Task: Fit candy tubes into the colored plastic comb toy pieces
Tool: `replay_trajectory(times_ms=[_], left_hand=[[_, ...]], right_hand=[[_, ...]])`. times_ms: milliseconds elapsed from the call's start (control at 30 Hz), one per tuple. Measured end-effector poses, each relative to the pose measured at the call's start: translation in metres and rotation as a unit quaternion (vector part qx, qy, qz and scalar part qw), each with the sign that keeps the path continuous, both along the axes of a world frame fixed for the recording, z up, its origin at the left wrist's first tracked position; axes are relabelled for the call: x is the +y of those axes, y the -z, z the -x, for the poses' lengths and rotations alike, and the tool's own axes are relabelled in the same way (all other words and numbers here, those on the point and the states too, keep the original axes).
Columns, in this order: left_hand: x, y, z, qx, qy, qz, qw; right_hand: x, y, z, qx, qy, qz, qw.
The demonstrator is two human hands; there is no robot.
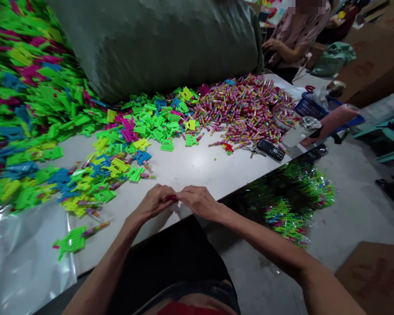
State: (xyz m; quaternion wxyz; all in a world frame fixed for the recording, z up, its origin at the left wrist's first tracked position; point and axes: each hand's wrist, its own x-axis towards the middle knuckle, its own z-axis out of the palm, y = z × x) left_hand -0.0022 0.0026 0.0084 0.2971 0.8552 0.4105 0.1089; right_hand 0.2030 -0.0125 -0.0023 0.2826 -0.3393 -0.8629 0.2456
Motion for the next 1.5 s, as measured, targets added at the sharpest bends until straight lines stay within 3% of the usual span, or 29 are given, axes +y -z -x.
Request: replay_trajectory(times_ms=[133, 267, 400, 500, 600, 733, 833, 967, 1100, 1300, 1400, 1500], left_hand=[[0.007, 0.006, 0.001, -0.015, -0.009, 0.013, 1.0], [0.008, 0.011, 0.002, -0.051, 0.004, 0.02, 0.998], [-0.007, 0.007, 0.005, -0.049, -0.019, -0.036, 0.998], [-0.022, 0.006, 0.009, -0.036, -0.029, -0.075, 0.996], [-0.025, 0.007, 0.016, -0.03, -0.014, -0.05, 0.998], [-0.019, -0.001, 0.025, 0.01, -0.01, -0.034, 0.999], [-0.023, -0.006, 0.028, 0.039, -0.032, -0.072, 0.996], [-0.028, 0.003, 0.034, 0.07, -0.047, -0.118, 0.989], [-0.016, 0.009, 0.044, 0.102, -0.042, -0.115, 0.987], [-0.004, 0.008, 0.055, 0.151, -0.039, -0.09, 0.984], [-0.001, 0.004, 0.063, 0.163, -0.029, -0.057, 0.985], [0.0, -0.003, 0.07, 0.166, -0.043, -0.076, 0.982]], right_hand=[[0.003, 0.007, -0.001, -0.048, -0.01, -0.053, 0.997], [0.01, -0.004, 0.002, -0.077, 0.003, -0.01, 0.997], [0.0, -0.017, 0.012, -0.135, 0.032, -0.019, 0.99], [-0.016, -0.015, 0.022, -0.17, 0.037, -0.073, 0.982], [-0.021, -0.009, 0.03, -0.202, 0.014, -0.068, 0.977], [-0.013, -0.014, 0.04, -0.244, 0.013, -0.046, 0.969], [-0.011, -0.018, 0.046, -0.263, 0.002, -0.066, 0.963], [-0.01, -0.009, 0.054, -0.263, -0.002, -0.079, 0.962], [0.003, -0.004, 0.064, -0.256, 0.01, -0.06, 0.965], [0.02, -0.004, 0.079, -0.285, -0.055, -0.057, 0.955], [0.027, -0.008, 0.087, -0.279, -0.074, -0.026, 0.957], [0.032, -0.016, 0.094, -0.274, -0.084, -0.023, 0.958]])
